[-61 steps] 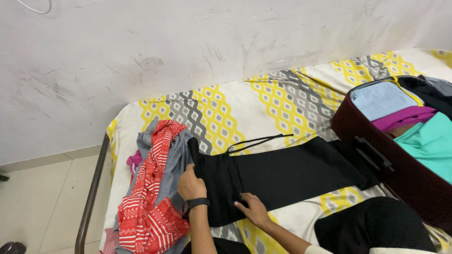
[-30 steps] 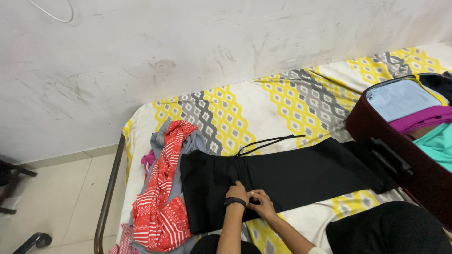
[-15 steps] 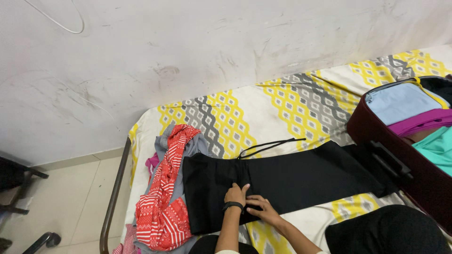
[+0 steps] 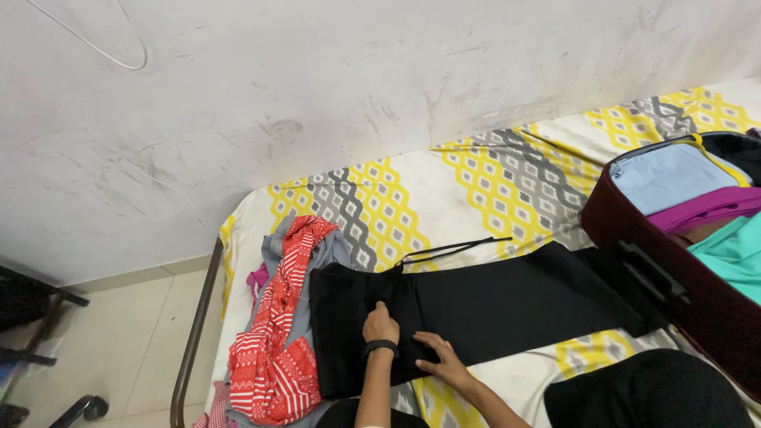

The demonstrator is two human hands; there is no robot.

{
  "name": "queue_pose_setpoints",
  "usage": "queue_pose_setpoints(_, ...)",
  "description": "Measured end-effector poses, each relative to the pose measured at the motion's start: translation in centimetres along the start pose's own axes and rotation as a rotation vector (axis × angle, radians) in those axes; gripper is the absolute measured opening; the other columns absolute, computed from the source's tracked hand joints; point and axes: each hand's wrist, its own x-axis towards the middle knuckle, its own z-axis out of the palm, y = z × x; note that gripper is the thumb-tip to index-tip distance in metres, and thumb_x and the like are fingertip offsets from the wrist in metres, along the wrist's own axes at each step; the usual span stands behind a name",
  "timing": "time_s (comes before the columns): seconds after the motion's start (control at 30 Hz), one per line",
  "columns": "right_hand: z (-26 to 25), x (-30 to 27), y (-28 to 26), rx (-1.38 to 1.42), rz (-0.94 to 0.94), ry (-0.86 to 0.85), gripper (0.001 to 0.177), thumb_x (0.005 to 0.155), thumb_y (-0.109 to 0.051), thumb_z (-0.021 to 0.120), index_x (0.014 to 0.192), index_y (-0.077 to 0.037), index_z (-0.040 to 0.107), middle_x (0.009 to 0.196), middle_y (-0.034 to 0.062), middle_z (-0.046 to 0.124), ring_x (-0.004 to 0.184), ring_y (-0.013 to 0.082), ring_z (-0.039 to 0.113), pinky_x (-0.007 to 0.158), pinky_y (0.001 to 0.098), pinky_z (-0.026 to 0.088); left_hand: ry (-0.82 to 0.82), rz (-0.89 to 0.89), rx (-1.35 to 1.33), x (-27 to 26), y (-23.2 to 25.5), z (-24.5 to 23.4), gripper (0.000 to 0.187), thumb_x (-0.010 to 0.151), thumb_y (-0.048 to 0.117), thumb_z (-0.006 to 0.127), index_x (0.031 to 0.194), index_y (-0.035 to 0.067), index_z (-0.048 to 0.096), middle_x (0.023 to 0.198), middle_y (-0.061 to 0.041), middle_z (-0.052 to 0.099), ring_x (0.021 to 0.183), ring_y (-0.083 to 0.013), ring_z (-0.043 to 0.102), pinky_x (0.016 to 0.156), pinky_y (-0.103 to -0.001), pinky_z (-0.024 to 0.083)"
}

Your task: The person folds clothes including a pair of black trousers and a light blue garment, and places them into an open suitcase on a bed.

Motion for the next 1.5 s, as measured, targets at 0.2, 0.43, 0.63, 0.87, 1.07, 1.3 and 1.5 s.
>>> queue_pose_setpoints(0.2, 0.7, -0.5, -1.3, -0.401, -0.026, -0.021, 0.078, 0.079, -0.021, 0.084, 0.148, -0.027, 0.049, 0.161, -0.0067, 0.034, 0.145, 0.0218, 0.033, 0.122, 0.0402, 0.029, 0.262, 0.051, -0.302, -1.4, 0.3, -7.9, 0.042, 0.089, 0.01, 0.056, 0.131, 0.012, 0.062, 0.107, -0.025, 0.072, 0.101, -0.0427, 0.069, 0.089, -0.052, 0.053)
queue_pose_setpoints(0.43, 0.4, -0.2, -1.8, -0.558, 0.068, -0.095, 0.085, 0.082, -0.028, 0.084, 0.154, -0.036, 0.039, 0.164, -0.0103, 0.024, 0.146, 0.0174, 0.033, 0.125, 0.0405, 0.027, 0.283, 0.364, -0.325, 3.8, -9.0, -17.5, 0.047, 0.083, 0.003, 0.059, 0.13, 0.012, 0.064, 0.117, -0.022, 0.071, 0.113, -0.0402, 0.066, 0.097, -0.046, 0.051)
queue_pose_setpoints(0.63, 0.5, 0.1, -0.6, -0.592, 0.054, -0.077, 0.083, 0.083, -0.033, 0.082, 0.153, -0.04, 0.039, 0.163, -0.0126, 0.025, 0.145, 0.0145, 0.034, 0.124, 0.0405, 0.029, 0.42, 0.204, -0.15, 6.1, -19.1, -30.7, 0.043, 0.082, 0.004, 0.062, 0.123, 0.011, 0.07, 0.12, -0.021, 0.071, 0.118, -0.0386, 0.065, 0.101, -0.045, 0.049)
queue_pose_setpoints(0.87, 0.4, 0.3, -0.4, -0.633, 0.035, -0.076, 0.084, 0.082, -0.035, 0.083, 0.153, -0.04, 0.039, 0.163, -0.013, 0.026, 0.144, 0.0146, 0.035, 0.124, 0.0404, 0.03, 0.542, -0.054, -0.087, 4.0, -29.0, -35.2, 0.053, 0.078, -0.001, 0.053, 0.125, 0.012, 0.073, 0.114, -0.024, 0.073, 0.112, -0.0408, 0.068, 0.099, -0.044, 0.051)
queue_pose_setpoints(1.07, 0.3, 0.0, -1.0, -0.635, 0.062, -0.079, 0.083, 0.082, -0.034, 0.082, 0.153, -0.041, 0.038, 0.163, -0.0144, 0.025, 0.144, 0.0127, 0.035, 0.124, 0.0395, 0.03, 0.607, -0.358, -0.184, 2.1, -31.2, -30.8, 0.05, 0.081, 0.002, 0.053, 0.126, 0.012, 0.073, 0.116, -0.024, 0.072, 0.113, -0.0408, 0.067, 0.099, -0.046, 0.05)
queue_pose_setpoints(1.3, 0.4, -0.2, -2.4, -0.648, 0.13, -0.107, 0.082, 0.084, -0.036, 0.082, 0.153, -0.043, 0.038, 0.163, -0.0141, 0.024, 0.144, 0.0116, 0.034, 0.126, 0.0402, 0.027, 0.802, -0.524, 0.013, 3.4, -27.6, -27.6, 0.041, 0.08, 0.01, 0.065, 0.121, 0.006, 0.069, 0.114, -0.023, 0.072, 0.108, -0.0425, 0.067, 0.093, -0.051, 0.05)
queue_pose_setpoints(1.5, 0.4, -0.6, -2.7, -0.652, 0.093, -0.09, 0.083, 0.082, -0.035, 0.082, 0.153, -0.042, 0.038, 0.162, -0.0132, 0.025, 0.142, 0.0118, 0.037, 0.124, 0.0403, 0.028, 0.889, -0.154, 0.256, 6.4, -16.1, -19.7, 0.059, 0.069, 0.015, 0.077, 0.122, -0.004, 0.058, 0.116, -0.028, 0.064, 0.113, -0.0444, 0.061, 0.095, -0.053, 0.047)
